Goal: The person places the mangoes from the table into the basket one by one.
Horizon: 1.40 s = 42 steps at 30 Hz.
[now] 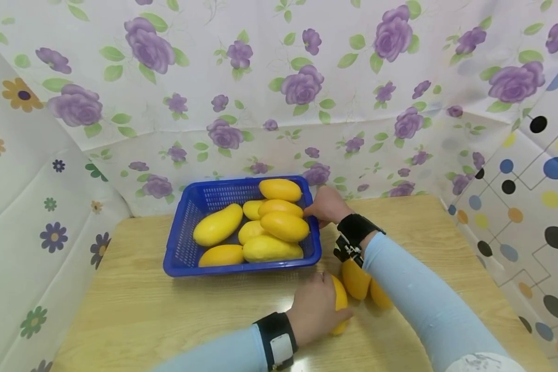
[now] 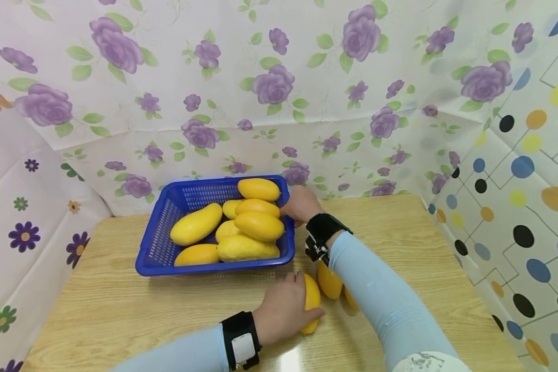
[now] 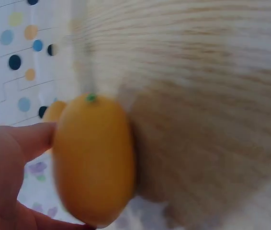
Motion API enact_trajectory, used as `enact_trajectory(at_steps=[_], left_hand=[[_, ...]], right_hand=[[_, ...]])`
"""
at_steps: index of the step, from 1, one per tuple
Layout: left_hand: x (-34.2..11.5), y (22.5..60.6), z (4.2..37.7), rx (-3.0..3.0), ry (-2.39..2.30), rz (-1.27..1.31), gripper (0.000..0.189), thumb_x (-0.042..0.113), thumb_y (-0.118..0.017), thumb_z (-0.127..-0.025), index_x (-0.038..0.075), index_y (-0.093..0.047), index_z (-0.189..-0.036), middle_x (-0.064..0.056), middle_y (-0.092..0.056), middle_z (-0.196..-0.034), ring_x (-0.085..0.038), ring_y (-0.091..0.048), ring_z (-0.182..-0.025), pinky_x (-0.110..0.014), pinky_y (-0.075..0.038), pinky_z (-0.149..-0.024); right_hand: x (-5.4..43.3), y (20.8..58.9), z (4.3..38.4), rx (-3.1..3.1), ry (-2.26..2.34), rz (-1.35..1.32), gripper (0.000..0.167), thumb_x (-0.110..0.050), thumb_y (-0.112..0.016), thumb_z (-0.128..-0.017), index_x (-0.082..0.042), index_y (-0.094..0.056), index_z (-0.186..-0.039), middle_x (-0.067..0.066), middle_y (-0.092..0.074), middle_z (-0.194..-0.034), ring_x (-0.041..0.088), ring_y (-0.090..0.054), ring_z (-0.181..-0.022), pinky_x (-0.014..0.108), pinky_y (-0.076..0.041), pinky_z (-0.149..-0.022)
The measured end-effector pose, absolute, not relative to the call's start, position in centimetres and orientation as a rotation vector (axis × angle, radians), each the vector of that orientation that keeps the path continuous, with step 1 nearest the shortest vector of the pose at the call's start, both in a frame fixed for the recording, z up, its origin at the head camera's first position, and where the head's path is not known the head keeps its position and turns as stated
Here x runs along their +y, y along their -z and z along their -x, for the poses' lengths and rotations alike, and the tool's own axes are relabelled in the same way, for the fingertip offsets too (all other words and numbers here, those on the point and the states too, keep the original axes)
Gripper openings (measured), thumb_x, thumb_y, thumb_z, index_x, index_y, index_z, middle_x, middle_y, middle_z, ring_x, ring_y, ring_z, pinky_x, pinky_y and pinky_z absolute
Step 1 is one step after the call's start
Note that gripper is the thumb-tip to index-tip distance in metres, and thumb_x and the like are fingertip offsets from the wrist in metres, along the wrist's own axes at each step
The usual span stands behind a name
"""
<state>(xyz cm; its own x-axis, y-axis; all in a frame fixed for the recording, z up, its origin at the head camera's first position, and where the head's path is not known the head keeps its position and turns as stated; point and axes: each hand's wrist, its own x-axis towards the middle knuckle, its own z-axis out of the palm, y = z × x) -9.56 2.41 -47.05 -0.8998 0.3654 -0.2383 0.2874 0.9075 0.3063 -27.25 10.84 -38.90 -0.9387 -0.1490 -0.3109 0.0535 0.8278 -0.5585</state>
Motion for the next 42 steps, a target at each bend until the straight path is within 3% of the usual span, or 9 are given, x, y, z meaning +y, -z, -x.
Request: enact_trajectory(at_steps=[5, 12, 18, 21, 25, 31, 37, 42], left_hand=[[2.6, 47.6, 9.5, 2.768, -0.380, -0.450, 0.092, 0.070, -0.060, -0.072, 0.005, -0.041, -0.134, -0.007, -0.058, -0.109, -0.013, -0.057, -0.084, -0.032, -0.051, -0.063], [1.6, 47.0, 9.1, 2.764, -0.373, -0.530, 0.063, 0.042, -0.074, -0.066, 0.010, -0.050, -0.115, 0.000, -0.051, -0.086, -0.011, -0.049, -0.072, -0.030, -0.043, -0.052], [0.6, 46.5, 8.6, 2.783, -0.387, -0.602, 0.069, 0.035, -0.077, -0.063, 0.012, -0.051, -0.123, -0.005, -0.059, -0.105, -0.014, -0.058, -0.086, -0.032, -0.048, -0.058], [-0.2, 46.5, 8.6, 2.759, -0.433, -0.617, 0.061, 0.030, -0.078, -0.061, 0.013, -0.054, -0.115, 0.002, -0.058, -0.094, -0.011, -0.055, -0.078, -0.029, -0.045, -0.057], [-1.4, 46.7, 8.7, 2.749, -0.463, -0.637, 0.056, 0.029, -0.079, -0.059, 0.014, -0.055, -0.107, 0.006, -0.055, -0.085, -0.010, -0.052, -0.072, -0.028, -0.044, -0.058], [-3.5, 46.0, 8.5, 2.718, -0.454, -0.644, 0.062, 0.030, -0.078, -0.060, 0.012, -0.057, -0.115, 0.003, -0.060, -0.089, -0.011, -0.055, -0.075, -0.029, -0.046, -0.059], [-5.4, 42.9, 8.2, 2.659, -0.559, -0.642, 0.065, 0.042, -0.077, -0.066, 0.017, -0.055, -0.122, 0.004, -0.062, -0.100, -0.009, -0.056, -0.081, -0.030, -0.047, -0.066], [-7.1, 39.3, 8.5, 2.706, -0.597, -0.717, 0.064, 0.045, -0.077, -0.064, 0.023, -0.055, -0.121, 0.009, -0.062, -0.101, -0.007, -0.055, -0.083, -0.029, -0.046, -0.068]], right_hand=[[10.7, 38.9, 27.2, 2.663, 0.823, 0.074, 0.030, -0.026, -0.072, -0.079, 0.003, -0.065, -0.071, 0.012, -0.066, -0.059, 0.021, -0.065, -0.048, 0.039, -0.056, -0.058], [10.7, 38.9, 27.4, 2.662, 0.807, 0.063, 0.030, -0.026, -0.073, -0.078, 0.001, -0.063, -0.072, 0.011, -0.066, -0.061, 0.020, -0.065, -0.047, 0.033, -0.054, -0.051], [10.9, 39.0, 27.5, 2.660, 0.805, 0.058, 0.029, -0.026, -0.073, -0.078, 0.001, -0.062, -0.074, 0.011, -0.066, -0.061, 0.021, -0.066, -0.049, 0.031, -0.054, -0.048], [11.1, 39.0, 27.5, 2.657, 0.799, 0.055, 0.029, -0.026, -0.072, -0.078, 0.001, -0.062, -0.074, 0.011, -0.065, -0.061, 0.022, -0.066, -0.050, 0.030, -0.053, -0.048], [11.3, 38.8, 27.4, 2.652, 0.802, 0.072, 0.029, -0.025, -0.072, -0.078, 0.002, -0.063, -0.073, 0.011, -0.065, -0.060, 0.022, -0.067, -0.050, 0.030, -0.053, -0.048], [10.9, 38.8, 27.3, 2.653, 0.827, 0.070, 0.028, -0.024, -0.073, -0.077, 0.002, -0.062, -0.076, 0.012, -0.067, -0.064, 0.023, -0.067, -0.050, 0.031, -0.053, -0.047], [10.8, 39.0, 27.5, 2.656, 0.848, 0.068, 0.029, -0.024, -0.074, -0.077, 0.002, -0.061, -0.076, 0.012, -0.067, -0.064, 0.023, -0.066, -0.050, 0.031, -0.053, -0.047], [10.9, 39.1, 27.4, 2.667, 0.838, 0.067, 0.029, -0.025, -0.073, -0.077, 0.002, -0.062, -0.075, 0.013, -0.067, -0.064, 0.024, -0.067, -0.052, 0.030, -0.053, -0.047]])
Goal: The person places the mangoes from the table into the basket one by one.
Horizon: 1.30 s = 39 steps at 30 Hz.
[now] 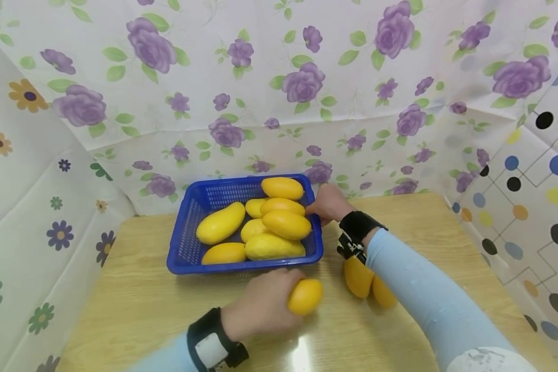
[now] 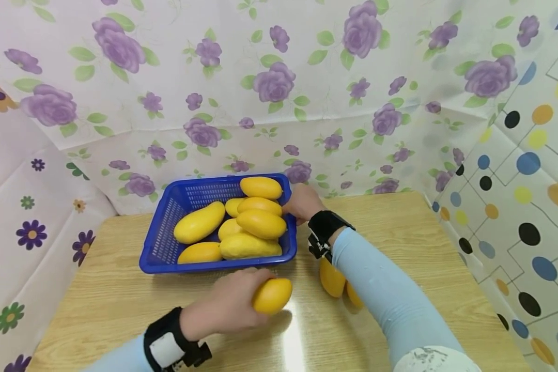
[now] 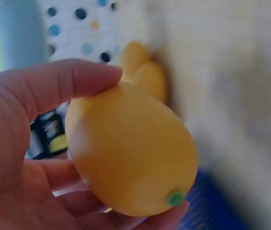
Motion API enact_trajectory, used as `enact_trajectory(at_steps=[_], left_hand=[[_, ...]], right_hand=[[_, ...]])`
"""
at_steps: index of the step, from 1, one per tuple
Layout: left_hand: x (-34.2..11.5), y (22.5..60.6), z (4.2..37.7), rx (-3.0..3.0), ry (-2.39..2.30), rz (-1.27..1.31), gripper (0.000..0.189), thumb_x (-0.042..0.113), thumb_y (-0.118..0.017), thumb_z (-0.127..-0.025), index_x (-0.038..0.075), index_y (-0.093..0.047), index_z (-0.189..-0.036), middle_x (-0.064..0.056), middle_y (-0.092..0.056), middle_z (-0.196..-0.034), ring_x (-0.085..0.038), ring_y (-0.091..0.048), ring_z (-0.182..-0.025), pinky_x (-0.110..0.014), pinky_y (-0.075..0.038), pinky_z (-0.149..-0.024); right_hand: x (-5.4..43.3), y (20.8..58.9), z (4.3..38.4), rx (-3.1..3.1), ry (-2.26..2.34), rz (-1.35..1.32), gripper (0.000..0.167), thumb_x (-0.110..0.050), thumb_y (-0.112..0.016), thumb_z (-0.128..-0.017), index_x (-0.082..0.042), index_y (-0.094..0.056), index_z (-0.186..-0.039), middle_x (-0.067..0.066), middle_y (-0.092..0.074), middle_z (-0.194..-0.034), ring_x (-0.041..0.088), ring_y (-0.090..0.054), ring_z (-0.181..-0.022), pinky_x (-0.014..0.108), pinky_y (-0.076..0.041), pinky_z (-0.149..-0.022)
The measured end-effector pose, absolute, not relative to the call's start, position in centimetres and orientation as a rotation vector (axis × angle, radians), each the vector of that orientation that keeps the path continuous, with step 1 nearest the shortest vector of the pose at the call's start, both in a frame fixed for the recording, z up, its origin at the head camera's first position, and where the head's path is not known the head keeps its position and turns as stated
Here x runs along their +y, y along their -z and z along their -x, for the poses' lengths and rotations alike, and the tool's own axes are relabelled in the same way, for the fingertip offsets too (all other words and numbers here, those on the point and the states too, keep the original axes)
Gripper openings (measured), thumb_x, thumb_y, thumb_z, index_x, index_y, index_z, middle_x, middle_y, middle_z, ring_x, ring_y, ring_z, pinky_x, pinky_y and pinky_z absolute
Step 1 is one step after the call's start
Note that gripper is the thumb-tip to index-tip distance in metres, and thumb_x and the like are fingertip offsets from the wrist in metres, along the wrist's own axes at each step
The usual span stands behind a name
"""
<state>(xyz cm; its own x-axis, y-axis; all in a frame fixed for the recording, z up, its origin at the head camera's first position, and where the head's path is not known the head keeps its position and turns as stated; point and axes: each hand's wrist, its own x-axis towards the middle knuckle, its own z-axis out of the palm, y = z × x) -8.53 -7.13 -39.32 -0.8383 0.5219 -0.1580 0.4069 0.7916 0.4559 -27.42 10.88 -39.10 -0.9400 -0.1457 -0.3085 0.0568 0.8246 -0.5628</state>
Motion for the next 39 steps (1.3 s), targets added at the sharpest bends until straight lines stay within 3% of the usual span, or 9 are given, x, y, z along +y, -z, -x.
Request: enact_trajectory(at_steps=[6, 10, 15, 22, 28, 39], left_hand=[[-9.9, 34.9, 10.3, 2.835, -0.674, -0.581, 0.075, 0.042, -0.078, -0.064, 0.023, -0.050, -0.131, 0.007, -0.060, -0.120, -0.009, -0.057, -0.096, -0.035, -0.049, -0.080], [-12.2, 33.8, 12.1, 2.946, -0.707, -0.418, 0.073, 0.039, -0.076, -0.067, 0.021, -0.048, -0.132, 0.004, -0.060, -0.119, -0.011, -0.056, -0.092, -0.034, -0.049, -0.080], [-14.9, 33.9, 14.2, 3.013, -0.715, -0.295, 0.072, 0.036, -0.075, -0.071, 0.015, -0.046, -0.134, -0.003, -0.060, -0.120, -0.019, -0.056, -0.096, -0.040, -0.049, -0.085], [-17.5, 34.2, 17.5, 3.011, -0.727, -0.204, 0.071, 0.032, -0.075, -0.072, 0.010, -0.045, -0.132, -0.009, -0.060, -0.118, -0.026, -0.058, -0.096, -0.042, -0.049, -0.081], [-18.9, 34.2, 20.1, 3.041, -0.685, -0.147, 0.070, 0.025, -0.073, -0.075, 0.004, -0.042, -0.134, -0.018, -0.057, -0.123, -0.034, -0.057, -0.103, -0.049, -0.048, -0.086], [-18.8, 35.8, 23.5, 3.024, -0.552, -0.041, 0.067, 0.023, -0.069, -0.078, 0.004, -0.039, -0.135, -0.019, -0.055, -0.119, -0.034, -0.056, -0.100, -0.048, -0.049, -0.079]], right_hand=[[10.9, 39.1, 27.5, 2.658, 0.831, 0.061, 0.029, -0.025, -0.073, -0.077, 0.000, -0.060, -0.070, 0.008, -0.061, -0.055, 0.023, -0.066, -0.050, 0.031, -0.053, -0.048], [10.9, 39.1, 27.6, 2.640, 0.852, 0.042, 0.029, -0.024, -0.074, -0.076, 0.000, -0.059, -0.070, 0.007, -0.059, -0.053, 0.024, -0.066, -0.049, 0.032, -0.053, -0.048], [10.8, 39.3, 27.6, 2.644, 0.819, 0.050, 0.031, -0.026, -0.075, -0.075, 0.002, -0.062, -0.076, 0.013, -0.067, -0.062, 0.025, -0.067, -0.052, 0.032, -0.053, -0.047], [10.8, 39.3, 27.7, 2.665, 0.799, 0.048, 0.031, -0.026, -0.075, -0.076, 0.002, -0.061, -0.078, 0.012, -0.067, -0.062, 0.023, -0.066, -0.049, 0.031, -0.053, -0.047], [10.8, 39.4, 27.7, 2.643, 0.844, 0.039, 0.032, -0.026, -0.075, -0.076, 0.002, -0.061, -0.080, 0.012, -0.067, -0.065, 0.023, -0.067, -0.051, 0.032, -0.054, -0.048], [10.7, 39.3, 27.7, 2.656, 0.803, 0.038, 0.030, -0.027, -0.074, -0.077, 0.001, -0.063, -0.072, 0.012, -0.066, -0.060, 0.022, -0.066, -0.049, 0.037, -0.056, -0.058]])
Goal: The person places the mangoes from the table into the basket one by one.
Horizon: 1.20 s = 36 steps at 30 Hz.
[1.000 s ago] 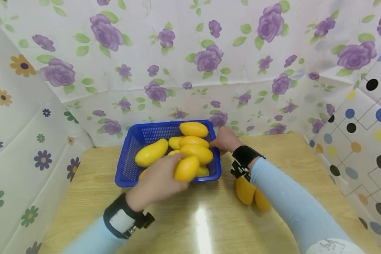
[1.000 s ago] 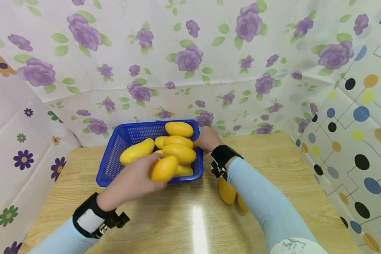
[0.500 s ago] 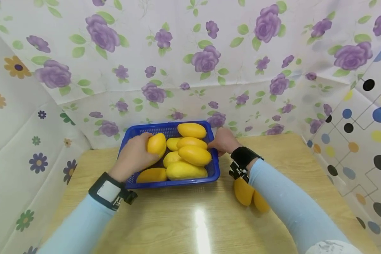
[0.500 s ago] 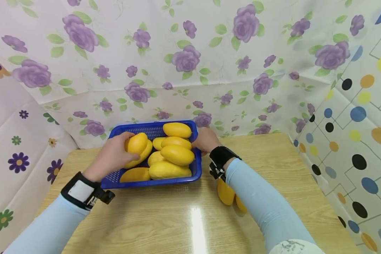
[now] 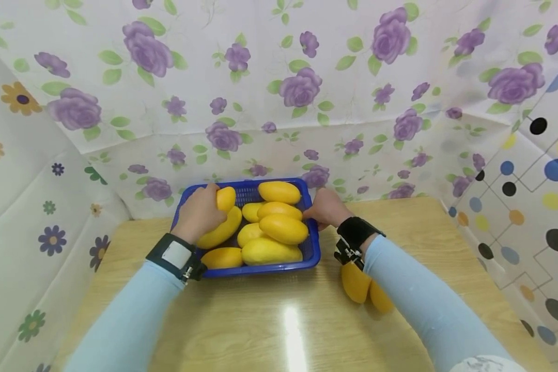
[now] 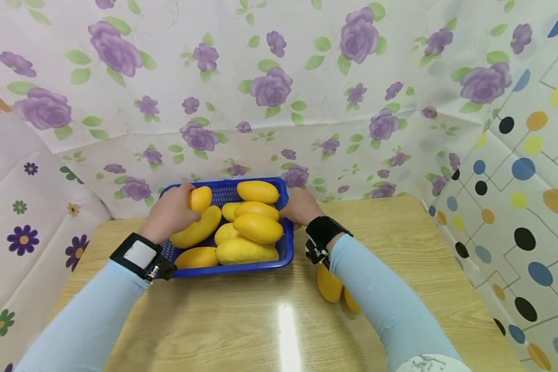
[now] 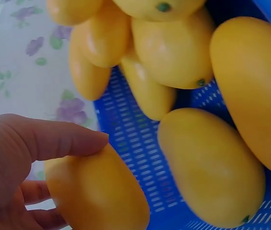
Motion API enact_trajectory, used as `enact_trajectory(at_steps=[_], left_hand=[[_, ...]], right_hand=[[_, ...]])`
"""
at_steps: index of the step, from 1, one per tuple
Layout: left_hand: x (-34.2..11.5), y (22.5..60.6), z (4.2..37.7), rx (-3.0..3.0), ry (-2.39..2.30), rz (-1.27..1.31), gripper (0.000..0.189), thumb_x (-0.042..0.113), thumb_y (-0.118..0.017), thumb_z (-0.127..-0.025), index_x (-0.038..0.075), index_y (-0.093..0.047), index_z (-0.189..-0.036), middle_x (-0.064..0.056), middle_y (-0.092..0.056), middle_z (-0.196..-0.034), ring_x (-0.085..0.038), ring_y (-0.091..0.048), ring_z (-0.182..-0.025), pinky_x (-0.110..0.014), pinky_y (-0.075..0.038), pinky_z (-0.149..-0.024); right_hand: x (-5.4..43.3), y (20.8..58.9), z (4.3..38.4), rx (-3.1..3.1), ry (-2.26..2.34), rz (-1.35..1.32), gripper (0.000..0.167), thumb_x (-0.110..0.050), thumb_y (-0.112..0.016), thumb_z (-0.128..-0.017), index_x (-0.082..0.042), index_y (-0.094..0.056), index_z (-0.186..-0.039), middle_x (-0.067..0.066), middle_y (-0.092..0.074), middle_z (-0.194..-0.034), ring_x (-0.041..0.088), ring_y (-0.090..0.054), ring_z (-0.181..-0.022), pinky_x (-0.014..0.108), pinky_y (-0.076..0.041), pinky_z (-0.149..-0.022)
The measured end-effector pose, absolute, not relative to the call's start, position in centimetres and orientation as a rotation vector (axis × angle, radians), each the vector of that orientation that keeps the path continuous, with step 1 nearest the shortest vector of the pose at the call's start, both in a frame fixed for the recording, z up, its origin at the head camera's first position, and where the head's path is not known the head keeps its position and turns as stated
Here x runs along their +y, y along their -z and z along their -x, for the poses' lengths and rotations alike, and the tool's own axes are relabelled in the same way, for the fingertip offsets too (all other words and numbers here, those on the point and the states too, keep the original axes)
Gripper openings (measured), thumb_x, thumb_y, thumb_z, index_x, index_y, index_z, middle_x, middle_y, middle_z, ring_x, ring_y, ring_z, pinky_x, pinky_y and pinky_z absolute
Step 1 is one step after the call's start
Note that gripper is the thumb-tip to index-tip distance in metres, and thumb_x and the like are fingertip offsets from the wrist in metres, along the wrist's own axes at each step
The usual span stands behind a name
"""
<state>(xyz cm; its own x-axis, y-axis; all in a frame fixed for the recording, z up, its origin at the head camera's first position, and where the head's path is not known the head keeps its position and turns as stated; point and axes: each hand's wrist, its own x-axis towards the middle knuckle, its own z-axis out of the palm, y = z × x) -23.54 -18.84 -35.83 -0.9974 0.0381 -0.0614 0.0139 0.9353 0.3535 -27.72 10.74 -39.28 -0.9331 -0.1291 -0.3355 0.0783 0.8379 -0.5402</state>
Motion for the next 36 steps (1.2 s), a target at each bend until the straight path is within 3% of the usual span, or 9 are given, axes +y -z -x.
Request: enact_trajectory(at_steps=[10, 21, 31, 36], left_hand=[[-18.9, 37.3, 24.2, 2.966, -0.471, 0.034, 0.067, 0.022, -0.066, -0.081, 0.001, -0.036, -0.137, -0.025, -0.048, -0.129, -0.041, -0.049, -0.114, -0.058, -0.043, -0.090], [-19.3, 38.2, 24.6, 2.980, -0.407, 0.055, 0.060, 0.020, -0.063, -0.082, 0.000, -0.039, -0.133, -0.026, -0.050, -0.120, -0.044, -0.052, -0.107, -0.062, -0.043, -0.085], [-19.0, 38.2, 24.2, 3.069, -0.346, 0.049, 0.049, 0.011, -0.057, -0.085, 0.000, -0.044, -0.131, -0.028, -0.050, -0.120, -0.046, -0.051, -0.107, -0.059, -0.046, -0.081], [-18.7, 38.1, 24.0, 3.057, -0.336, 0.058, 0.046, 0.014, -0.059, -0.084, 0.001, -0.049, -0.127, -0.026, -0.053, -0.116, -0.044, -0.053, -0.104, -0.058, -0.046, -0.080]], right_hand=[[10.8, 39.1, 27.6, 2.653, 0.801, 0.024, 0.030, -0.027, -0.074, -0.077, 0.001, -0.062, -0.076, 0.011, -0.065, -0.060, 0.021, -0.066, -0.048, 0.030, -0.053, -0.047], [10.8, 39.1, 27.6, 2.656, 0.793, 0.014, 0.028, -0.026, -0.073, -0.078, 0.001, -0.062, -0.075, 0.011, -0.066, -0.060, 0.021, -0.066, -0.048, 0.030, -0.053, -0.048], [10.9, 39.3, 27.6, 2.653, 0.803, 0.013, 0.028, -0.026, -0.073, -0.078, 0.000, -0.063, -0.075, 0.010, -0.065, -0.059, 0.021, -0.066, -0.049, 0.038, -0.056, -0.060], [11.0, 39.4, 27.7, 2.658, 0.796, 0.027, 0.029, -0.026, -0.073, -0.078, 0.000, -0.063, -0.075, 0.011, -0.066, -0.061, 0.021, -0.066, -0.049, 0.032, -0.054, -0.051]])
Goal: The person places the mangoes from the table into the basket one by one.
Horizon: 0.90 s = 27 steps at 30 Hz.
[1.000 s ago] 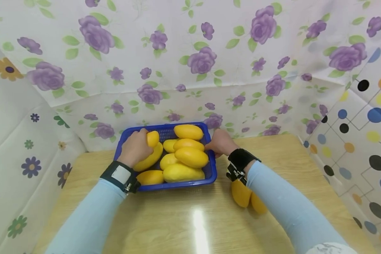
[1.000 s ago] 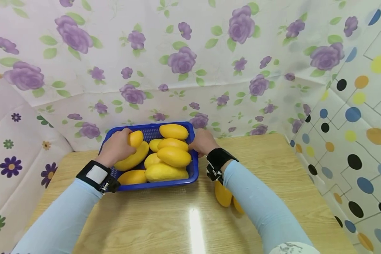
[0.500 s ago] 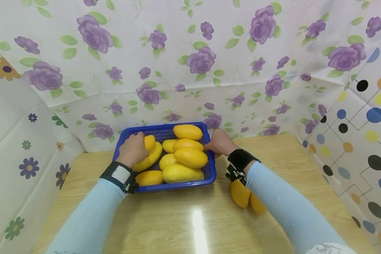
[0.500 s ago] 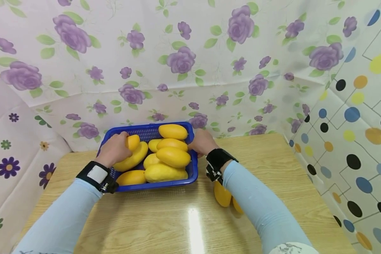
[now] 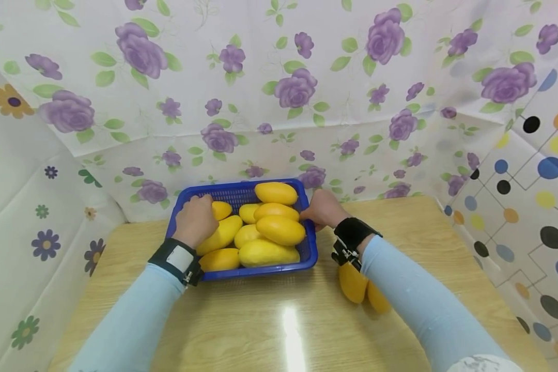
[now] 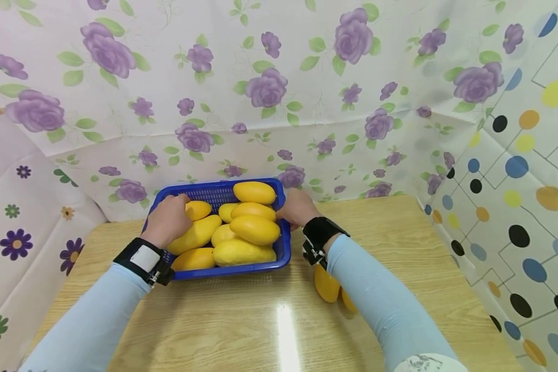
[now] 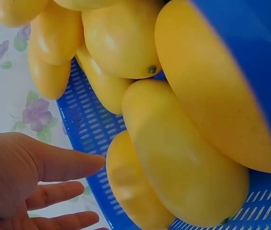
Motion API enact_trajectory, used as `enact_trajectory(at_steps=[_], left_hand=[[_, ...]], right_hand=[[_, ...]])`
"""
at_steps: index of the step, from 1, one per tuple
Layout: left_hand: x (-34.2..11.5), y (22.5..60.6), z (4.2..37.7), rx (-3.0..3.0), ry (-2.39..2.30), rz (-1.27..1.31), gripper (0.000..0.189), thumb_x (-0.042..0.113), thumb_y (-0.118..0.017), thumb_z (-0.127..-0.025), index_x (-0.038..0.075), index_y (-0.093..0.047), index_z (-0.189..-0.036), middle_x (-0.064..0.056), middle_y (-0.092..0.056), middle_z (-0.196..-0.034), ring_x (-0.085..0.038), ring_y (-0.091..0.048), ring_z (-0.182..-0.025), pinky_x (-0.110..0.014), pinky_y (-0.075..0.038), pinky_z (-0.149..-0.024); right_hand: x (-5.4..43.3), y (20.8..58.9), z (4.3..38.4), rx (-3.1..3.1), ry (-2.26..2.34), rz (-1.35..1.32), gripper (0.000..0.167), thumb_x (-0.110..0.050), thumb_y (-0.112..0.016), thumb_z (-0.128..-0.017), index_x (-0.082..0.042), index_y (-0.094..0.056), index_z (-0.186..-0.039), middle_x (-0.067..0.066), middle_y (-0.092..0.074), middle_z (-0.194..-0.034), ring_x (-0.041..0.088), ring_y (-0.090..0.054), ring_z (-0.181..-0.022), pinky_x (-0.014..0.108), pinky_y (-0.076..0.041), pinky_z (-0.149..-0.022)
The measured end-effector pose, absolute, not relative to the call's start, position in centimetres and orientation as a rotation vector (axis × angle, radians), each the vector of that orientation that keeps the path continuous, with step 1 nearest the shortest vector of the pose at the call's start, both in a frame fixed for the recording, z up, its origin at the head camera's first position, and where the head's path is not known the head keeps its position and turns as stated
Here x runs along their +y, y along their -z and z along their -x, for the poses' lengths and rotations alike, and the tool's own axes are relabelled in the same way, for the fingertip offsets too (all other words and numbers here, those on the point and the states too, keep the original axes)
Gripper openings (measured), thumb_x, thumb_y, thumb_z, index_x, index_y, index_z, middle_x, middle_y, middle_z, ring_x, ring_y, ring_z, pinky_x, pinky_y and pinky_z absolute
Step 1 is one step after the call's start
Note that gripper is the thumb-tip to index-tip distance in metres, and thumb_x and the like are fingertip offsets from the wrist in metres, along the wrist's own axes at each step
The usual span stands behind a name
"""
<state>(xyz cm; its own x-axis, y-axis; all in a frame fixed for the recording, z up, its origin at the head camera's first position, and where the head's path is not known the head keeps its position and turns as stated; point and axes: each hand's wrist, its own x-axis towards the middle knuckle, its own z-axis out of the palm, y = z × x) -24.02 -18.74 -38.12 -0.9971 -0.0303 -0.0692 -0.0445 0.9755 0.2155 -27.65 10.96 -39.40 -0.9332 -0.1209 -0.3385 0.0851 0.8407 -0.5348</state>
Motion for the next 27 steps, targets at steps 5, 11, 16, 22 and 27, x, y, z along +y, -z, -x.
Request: enact_trajectory(at_steps=[5, 11, 16, 22, 27], left_hand=[[-18.8, 37.9, 23.7, 3.065, -0.345, 0.048, 0.045, 0.016, -0.060, -0.083, 0.001, -0.051, -0.124, -0.024, -0.054, -0.114, -0.043, -0.054, -0.102, -0.058, -0.047, -0.078], [-18.9, 37.6, 23.0, 3.092, -0.359, 0.020, 0.048, 0.017, -0.059, -0.083, 0.002, -0.049, -0.128, -0.024, -0.054, -0.116, -0.041, -0.056, -0.099, -0.056, -0.048, -0.075], [-18.6, 37.1, 21.8, 3.121, -0.417, -0.044, 0.048, 0.017, -0.058, -0.084, 0.003, -0.049, -0.130, -0.021, -0.056, -0.117, -0.034, -0.057, -0.091, -0.047, -0.050, -0.066], [-18.3, 36.3, 20.0, 3.192, -0.486, -0.096, 0.045, 0.021, -0.057, -0.087, 0.003, -0.051, -0.128, -0.020, -0.058, -0.120, -0.036, -0.058, -0.099, -0.050, -0.051, -0.076], [-19.7, 36.0, 18.6, 3.214, -0.557, -0.071, 0.046, 0.020, -0.055, -0.088, -0.002, -0.048, -0.128, -0.024, -0.056, -0.118, -0.036, -0.056, -0.102, -0.051, -0.050, -0.081]], right_hand=[[11.0, 39.5, 27.7, 2.656, 0.806, 0.047, 0.028, -0.026, -0.073, -0.078, 0.000, -0.064, -0.072, 0.011, -0.066, -0.060, 0.022, -0.067, -0.051, 0.031, -0.054, -0.049], [11.0, 39.6, 27.8, 2.653, 0.815, 0.055, 0.029, -0.026, -0.072, -0.078, 0.000, -0.063, -0.073, 0.011, -0.066, -0.060, 0.022, -0.067, -0.051, 0.038, -0.056, -0.059], [11.1, 39.8, 27.9, 2.654, 0.817, 0.052, 0.028, -0.026, -0.072, -0.078, 0.001, -0.063, -0.074, 0.011, -0.067, -0.062, 0.023, -0.067, -0.051, 0.036, -0.056, -0.056], [11.3, 39.8, 27.9, 2.652, 0.821, 0.049, 0.029, -0.026, -0.072, -0.078, 0.001, -0.064, -0.073, 0.012, -0.067, -0.062, 0.028, -0.069, -0.059, 0.038, -0.056, -0.058], [11.2, 39.8, 27.8, 2.652, 0.833, 0.058, 0.029, -0.026, -0.073, -0.077, 0.000, -0.064, -0.070, 0.011, -0.066, -0.059, 0.026, -0.068, -0.054, 0.039, -0.056, -0.059]])
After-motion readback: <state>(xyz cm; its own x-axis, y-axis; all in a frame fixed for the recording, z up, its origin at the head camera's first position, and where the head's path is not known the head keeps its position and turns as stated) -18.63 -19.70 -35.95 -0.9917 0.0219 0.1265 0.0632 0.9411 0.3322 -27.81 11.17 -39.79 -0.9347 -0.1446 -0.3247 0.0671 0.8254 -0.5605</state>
